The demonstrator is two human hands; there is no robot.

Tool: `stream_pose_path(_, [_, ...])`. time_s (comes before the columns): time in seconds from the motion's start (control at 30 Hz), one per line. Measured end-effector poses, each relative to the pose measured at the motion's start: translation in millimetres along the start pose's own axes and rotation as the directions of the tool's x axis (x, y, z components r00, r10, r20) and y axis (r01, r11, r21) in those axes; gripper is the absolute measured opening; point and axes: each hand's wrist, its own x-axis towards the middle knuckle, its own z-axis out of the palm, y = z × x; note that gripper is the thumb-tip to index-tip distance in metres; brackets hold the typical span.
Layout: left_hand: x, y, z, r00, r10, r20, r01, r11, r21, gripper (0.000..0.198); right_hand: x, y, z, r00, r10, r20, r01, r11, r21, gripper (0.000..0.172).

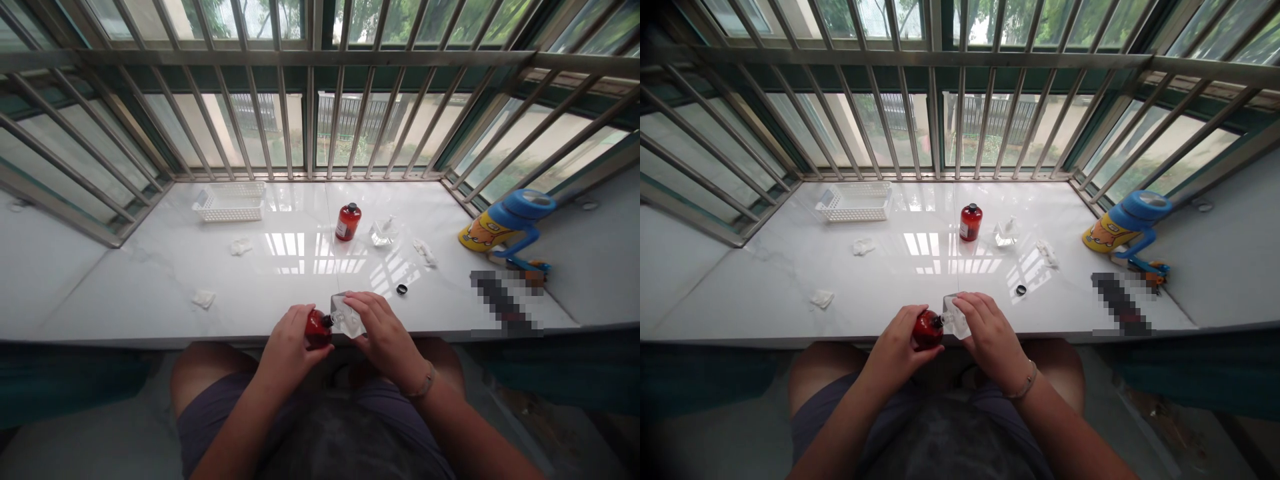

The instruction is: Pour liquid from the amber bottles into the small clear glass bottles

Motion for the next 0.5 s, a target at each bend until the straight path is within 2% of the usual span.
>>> stream_pose_path(0.5, [-0.9,2.9,-1.0,0.999,-0.025,0.033,0.027,0.998,-0.051,0.076,3.8,-3.8,-5.3,0.999,-0.038,0.006,0.039,0.998,-0.04,0.094])
